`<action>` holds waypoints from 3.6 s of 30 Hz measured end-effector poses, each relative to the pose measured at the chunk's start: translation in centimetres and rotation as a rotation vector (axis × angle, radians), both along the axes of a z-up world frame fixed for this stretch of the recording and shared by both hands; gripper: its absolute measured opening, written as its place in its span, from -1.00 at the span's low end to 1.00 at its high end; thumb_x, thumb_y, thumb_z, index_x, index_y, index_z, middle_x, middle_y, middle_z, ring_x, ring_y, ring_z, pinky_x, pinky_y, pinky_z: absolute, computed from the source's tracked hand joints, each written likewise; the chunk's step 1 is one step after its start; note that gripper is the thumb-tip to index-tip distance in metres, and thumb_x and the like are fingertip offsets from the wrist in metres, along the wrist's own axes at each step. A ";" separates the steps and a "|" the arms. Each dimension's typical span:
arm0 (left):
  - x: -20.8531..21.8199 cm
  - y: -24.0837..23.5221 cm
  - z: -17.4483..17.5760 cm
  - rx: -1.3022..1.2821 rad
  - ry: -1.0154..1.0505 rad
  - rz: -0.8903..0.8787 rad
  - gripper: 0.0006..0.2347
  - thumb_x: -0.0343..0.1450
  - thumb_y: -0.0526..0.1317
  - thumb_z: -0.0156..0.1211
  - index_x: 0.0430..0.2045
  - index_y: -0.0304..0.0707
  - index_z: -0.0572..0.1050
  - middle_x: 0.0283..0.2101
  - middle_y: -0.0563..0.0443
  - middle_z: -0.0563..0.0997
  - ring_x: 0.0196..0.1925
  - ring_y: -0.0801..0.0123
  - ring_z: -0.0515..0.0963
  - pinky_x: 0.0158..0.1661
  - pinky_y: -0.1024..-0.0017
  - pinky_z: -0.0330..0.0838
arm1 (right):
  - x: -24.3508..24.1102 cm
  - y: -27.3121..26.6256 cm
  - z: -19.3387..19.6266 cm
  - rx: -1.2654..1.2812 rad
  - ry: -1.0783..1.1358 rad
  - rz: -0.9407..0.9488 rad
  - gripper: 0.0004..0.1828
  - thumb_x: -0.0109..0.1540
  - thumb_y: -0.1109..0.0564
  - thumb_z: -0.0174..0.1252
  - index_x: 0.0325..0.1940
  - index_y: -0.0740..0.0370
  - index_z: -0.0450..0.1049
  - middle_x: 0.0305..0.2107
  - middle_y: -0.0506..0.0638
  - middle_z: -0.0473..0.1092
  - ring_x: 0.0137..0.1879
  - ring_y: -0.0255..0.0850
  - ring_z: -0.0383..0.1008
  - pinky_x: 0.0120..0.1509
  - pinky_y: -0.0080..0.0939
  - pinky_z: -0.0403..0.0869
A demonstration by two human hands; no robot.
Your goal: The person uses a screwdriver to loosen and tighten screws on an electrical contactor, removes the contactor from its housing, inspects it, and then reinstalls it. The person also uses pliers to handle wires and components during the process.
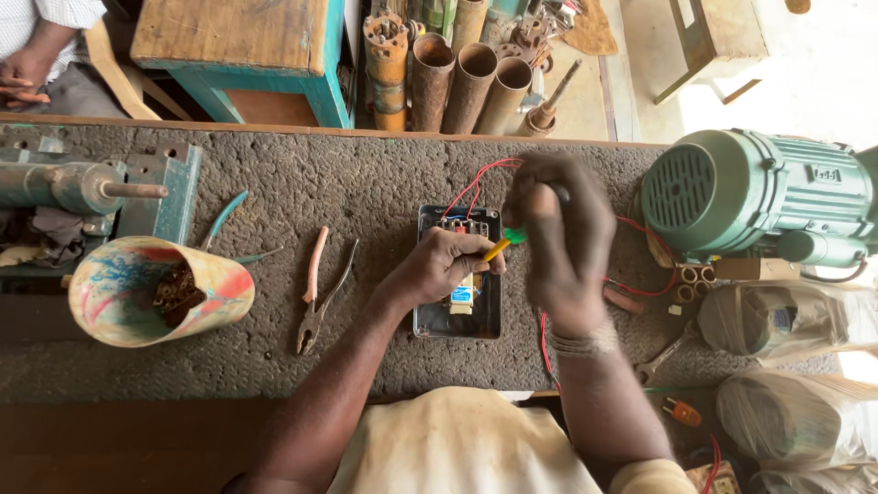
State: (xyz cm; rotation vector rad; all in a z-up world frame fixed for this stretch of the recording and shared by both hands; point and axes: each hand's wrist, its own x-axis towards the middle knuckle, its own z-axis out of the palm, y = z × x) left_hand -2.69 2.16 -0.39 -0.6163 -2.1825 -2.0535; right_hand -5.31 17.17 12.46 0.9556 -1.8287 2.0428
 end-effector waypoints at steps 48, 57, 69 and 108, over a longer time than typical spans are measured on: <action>-0.8 0.0 -1.6 -0.095 -0.075 -0.053 -0.85 0.55 -0.29 0.09 -0.03 -0.22 0.52 -0.33 0.05 0.70 -0.19 0.49 0.72 -0.12 0.43 0.66 | -1.8 -0.5 -1.1 -0.015 -0.118 -0.004 -0.76 0.57 0.14 0.07 0.18 0.21 0.13 -0.15 -0.02 0.26 -0.21 -0.36 0.37 -0.17 -0.35 0.49; -0.6 -0.1 -2.1 -0.079 -0.061 -0.056 -0.84 0.54 -0.31 0.10 -0.02 -0.24 0.52 -0.36 0.05 0.68 -0.22 0.46 0.72 -0.12 0.43 0.65 | -1.8 -0.3 -1.1 0.011 -0.124 -0.017 -0.75 0.56 0.14 0.08 0.18 0.22 0.14 -0.18 -0.04 0.26 -0.23 -0.36 0.36 -0.17 -0.35 0.48; -0.5 -0.3 -2.7 -0.089 -0.055 -0.054 -0.84 0.51 -0.39 0.12 -0.06 -0.24 0.52 -0.36 0.04 0.68 -0.24 0.46 0.73 -0.11 0.42 0.68 | -1.1 -0.1 -1.1 0.028 -0.097 0.024 -0.81 0.59 0.17 0.04 0.16 0.22 0.15 -0.17 -0.03 0.27 -0.23 -0.36 0.37 -0.14 -0.34 0.52; -0.1 0.6 0.7 0.054 0.058 0.252 -0.78 0.29 -0.31 0.50 -0.49 -0.31 0.47 -0.47 0.11 0.58 -0.39 0.59 0.52 -0.33 0.53 0.46 | -2.9 0.0 1.9 -0.029 -0.260 0.538 -0.51 0.38 -0.19 0.30 0.05 0.26 0.37 -0.19 0.03 0.41 -0.10 -0.22 0.49 0.01 -0.25 0.49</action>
